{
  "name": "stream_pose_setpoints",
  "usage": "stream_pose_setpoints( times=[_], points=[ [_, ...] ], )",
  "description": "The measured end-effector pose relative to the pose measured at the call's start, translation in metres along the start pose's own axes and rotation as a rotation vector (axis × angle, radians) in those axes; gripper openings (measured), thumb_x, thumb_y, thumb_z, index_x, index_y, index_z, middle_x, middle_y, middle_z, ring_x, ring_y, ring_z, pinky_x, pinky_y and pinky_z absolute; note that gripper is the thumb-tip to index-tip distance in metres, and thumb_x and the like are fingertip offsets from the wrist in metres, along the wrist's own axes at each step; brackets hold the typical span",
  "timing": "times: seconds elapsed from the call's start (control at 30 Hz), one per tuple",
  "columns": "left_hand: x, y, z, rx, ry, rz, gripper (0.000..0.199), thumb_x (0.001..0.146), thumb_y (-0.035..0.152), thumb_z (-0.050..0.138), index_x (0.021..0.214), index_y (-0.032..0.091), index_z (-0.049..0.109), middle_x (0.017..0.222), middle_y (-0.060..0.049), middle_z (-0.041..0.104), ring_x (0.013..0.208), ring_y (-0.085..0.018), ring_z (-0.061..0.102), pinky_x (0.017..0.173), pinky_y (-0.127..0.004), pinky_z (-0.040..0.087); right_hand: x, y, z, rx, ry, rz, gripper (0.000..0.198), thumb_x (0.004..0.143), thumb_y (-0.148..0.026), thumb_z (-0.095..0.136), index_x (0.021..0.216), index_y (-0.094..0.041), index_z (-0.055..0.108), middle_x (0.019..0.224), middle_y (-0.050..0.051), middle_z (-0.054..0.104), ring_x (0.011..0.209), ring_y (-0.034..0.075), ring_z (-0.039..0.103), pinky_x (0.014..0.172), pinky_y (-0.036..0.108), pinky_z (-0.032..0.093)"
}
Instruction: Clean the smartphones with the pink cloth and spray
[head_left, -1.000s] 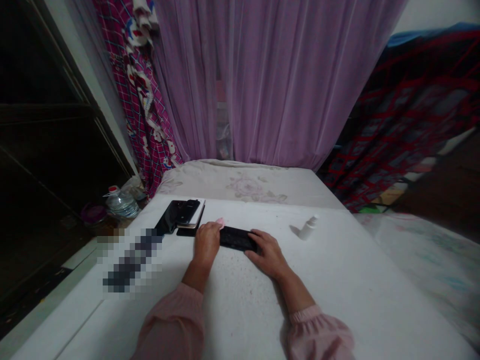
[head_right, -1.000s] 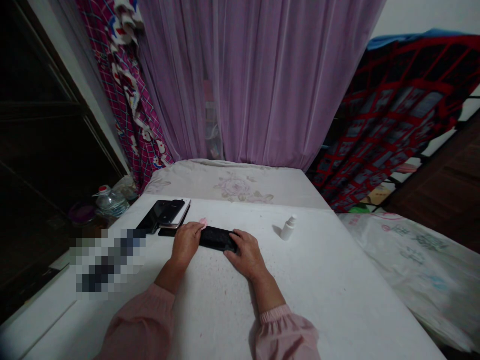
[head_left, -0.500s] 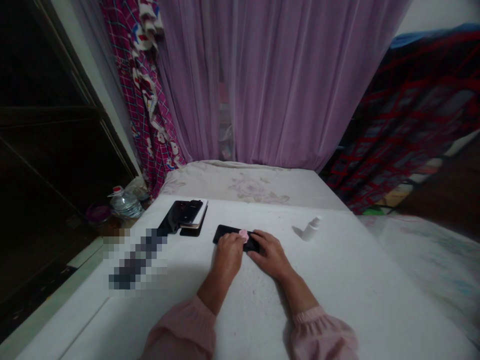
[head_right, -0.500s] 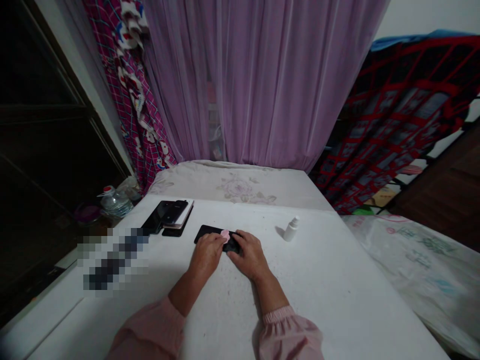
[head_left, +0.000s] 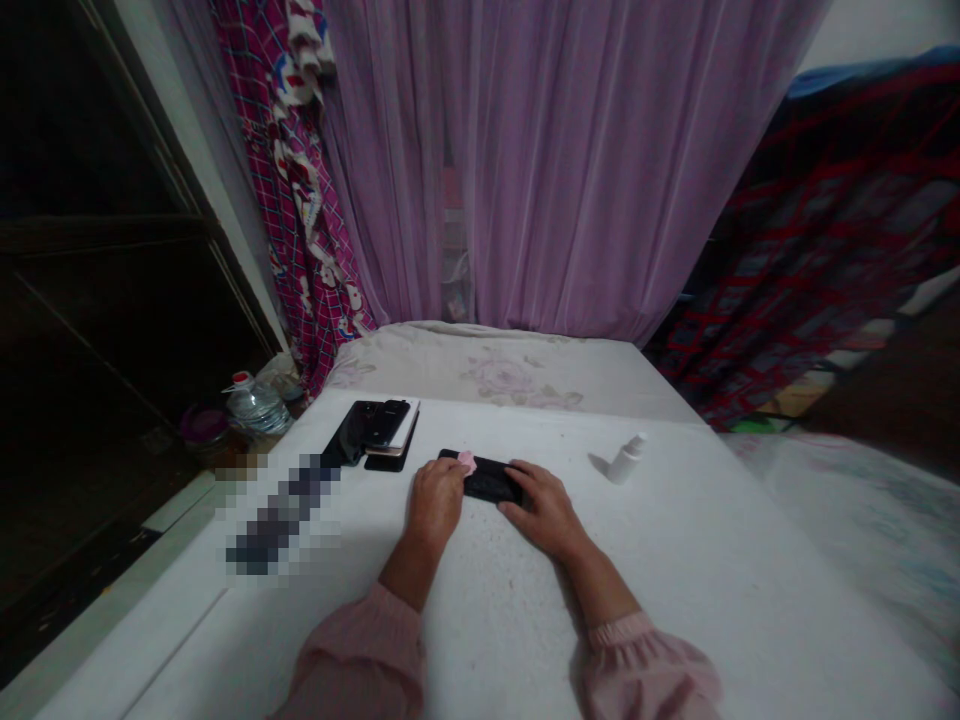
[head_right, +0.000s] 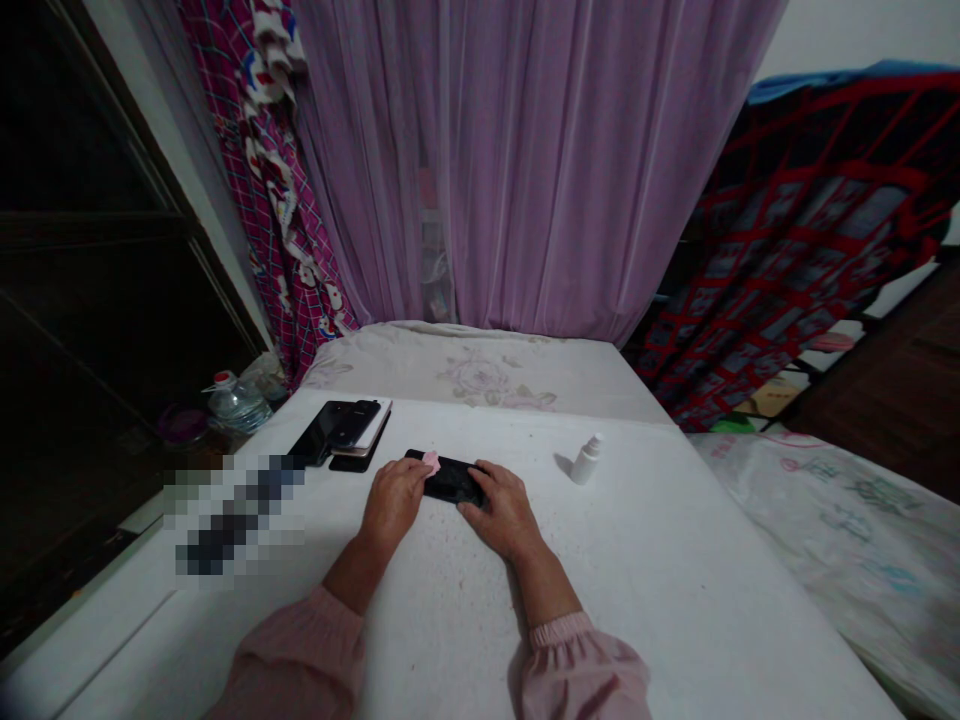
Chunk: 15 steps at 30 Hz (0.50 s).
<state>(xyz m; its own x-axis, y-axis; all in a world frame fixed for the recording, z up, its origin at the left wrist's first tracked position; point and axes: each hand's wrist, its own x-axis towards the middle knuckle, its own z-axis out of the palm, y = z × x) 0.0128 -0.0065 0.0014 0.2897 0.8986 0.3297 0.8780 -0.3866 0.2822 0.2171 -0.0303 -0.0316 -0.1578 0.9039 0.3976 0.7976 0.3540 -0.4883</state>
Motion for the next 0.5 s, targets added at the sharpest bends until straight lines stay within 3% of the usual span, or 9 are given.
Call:
stream_pose_setpoints(
  times=[0.23, 0.5],
  points=[
    [0.000, -0.008, 0.002, 0.011, 0.066, -0.038, 0.026, 0.090, 0.009, 0.051, 0.101, 0.021, 0.072, 0.097, -0.006, 0.070, 0.090, -0.021, 0.060, 0.084, -0.035, 0.044, 0.001, 0.002, 0.002, 0.020, 0.025, -0.023, 0.048, 0.072, -0.032, 0.069, 0.118, -0.019, 0.066, 0.128, 0.013, 0.061, 0.118, 0.029, 0.056, 0.102, 0.047, 0.043],
    [-0.007, 0.024, 0.008, -0.032, 0.009, 0.066, 0.025, 0.091, 0.011, 0.052, 0.103, 0.023, 0.070, 0.099, -0.005, 0.068, 0.091, -0.021, 0.058, 0.081, -0.035, 0.044, 0.000, 0.002, 0.003, 0.027, 0.046, -0.018, 0.046, 0.072, -0.031, 0.069, 0.117, -0.021, 0.066, 0.127, 0.012, 0.062, 0.116, 0.029, 0.057, 0.101, 0.047, 0.043]
  ],
)
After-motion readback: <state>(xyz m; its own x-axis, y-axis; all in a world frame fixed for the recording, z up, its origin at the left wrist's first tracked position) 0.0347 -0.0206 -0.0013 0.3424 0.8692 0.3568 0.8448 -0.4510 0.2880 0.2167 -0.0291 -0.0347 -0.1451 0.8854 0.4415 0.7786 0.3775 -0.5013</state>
